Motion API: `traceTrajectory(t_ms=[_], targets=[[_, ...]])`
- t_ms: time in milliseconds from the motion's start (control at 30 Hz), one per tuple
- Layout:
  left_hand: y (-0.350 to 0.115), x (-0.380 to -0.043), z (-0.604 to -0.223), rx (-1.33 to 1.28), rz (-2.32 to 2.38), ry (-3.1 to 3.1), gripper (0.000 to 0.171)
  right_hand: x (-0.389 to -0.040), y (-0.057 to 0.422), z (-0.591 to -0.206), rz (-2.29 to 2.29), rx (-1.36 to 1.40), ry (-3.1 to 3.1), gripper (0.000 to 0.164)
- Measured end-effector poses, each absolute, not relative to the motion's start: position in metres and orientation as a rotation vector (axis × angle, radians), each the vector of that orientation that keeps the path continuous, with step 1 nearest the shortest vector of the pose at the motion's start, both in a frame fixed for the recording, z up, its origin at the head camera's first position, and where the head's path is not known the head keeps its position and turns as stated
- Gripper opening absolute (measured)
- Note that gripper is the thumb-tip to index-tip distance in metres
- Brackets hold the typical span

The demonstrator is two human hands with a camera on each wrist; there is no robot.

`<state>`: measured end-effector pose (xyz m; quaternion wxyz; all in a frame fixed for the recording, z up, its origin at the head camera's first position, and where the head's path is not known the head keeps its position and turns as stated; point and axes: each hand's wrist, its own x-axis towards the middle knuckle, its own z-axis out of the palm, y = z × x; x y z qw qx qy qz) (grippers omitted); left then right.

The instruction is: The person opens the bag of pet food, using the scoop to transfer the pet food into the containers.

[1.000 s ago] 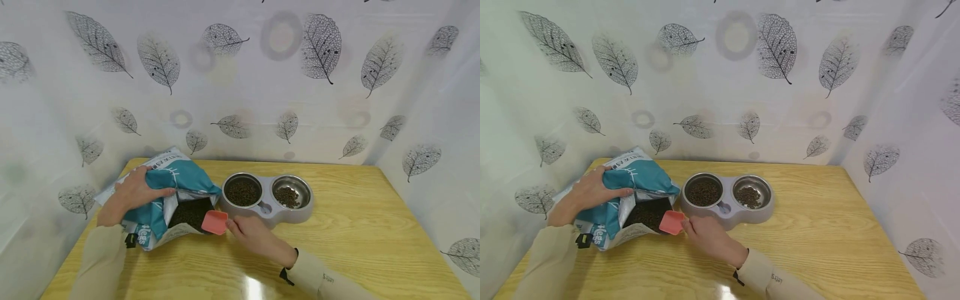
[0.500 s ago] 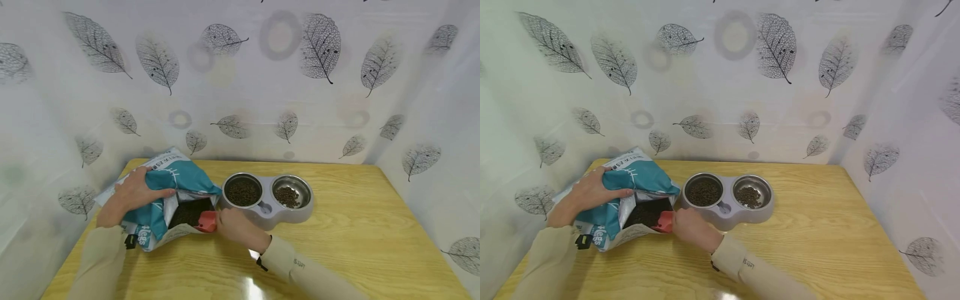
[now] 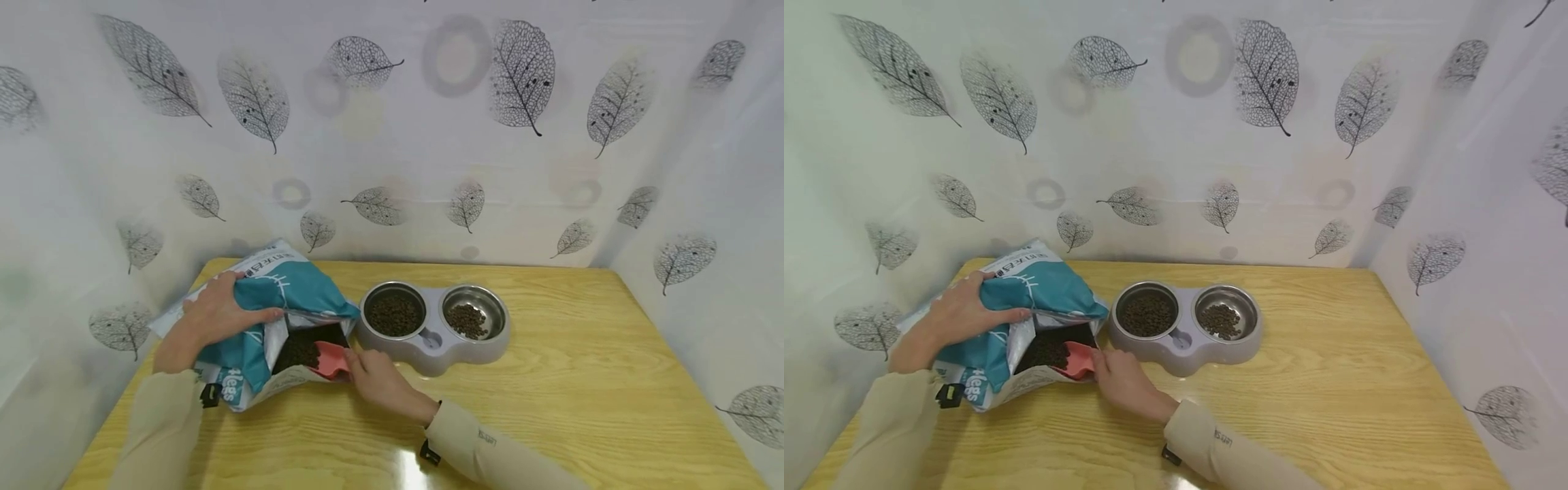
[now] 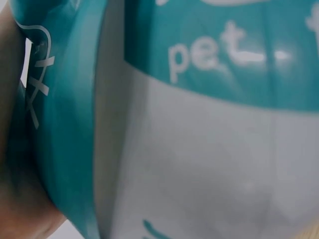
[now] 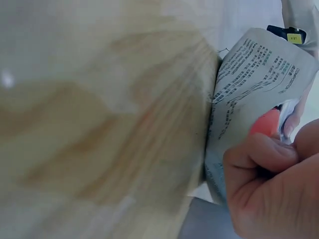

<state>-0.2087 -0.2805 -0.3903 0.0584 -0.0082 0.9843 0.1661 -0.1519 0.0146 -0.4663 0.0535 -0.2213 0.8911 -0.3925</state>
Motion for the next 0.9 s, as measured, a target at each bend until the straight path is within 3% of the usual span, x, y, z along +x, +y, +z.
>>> traceTrajectory(t_ms=[500,900], targets=[[-0.279,-0.204,-0.39,-0.033,0.499,2.971,0.128,-0.142,0.043,-0.456,-1.467,-0.56,2.548,0.055],[-0.277,-0.201,-0.389,-0.012,0.519,3.005,0.125,-0.135,0.06,-0.43,-1.747,-0.46,2.372,0.048]])
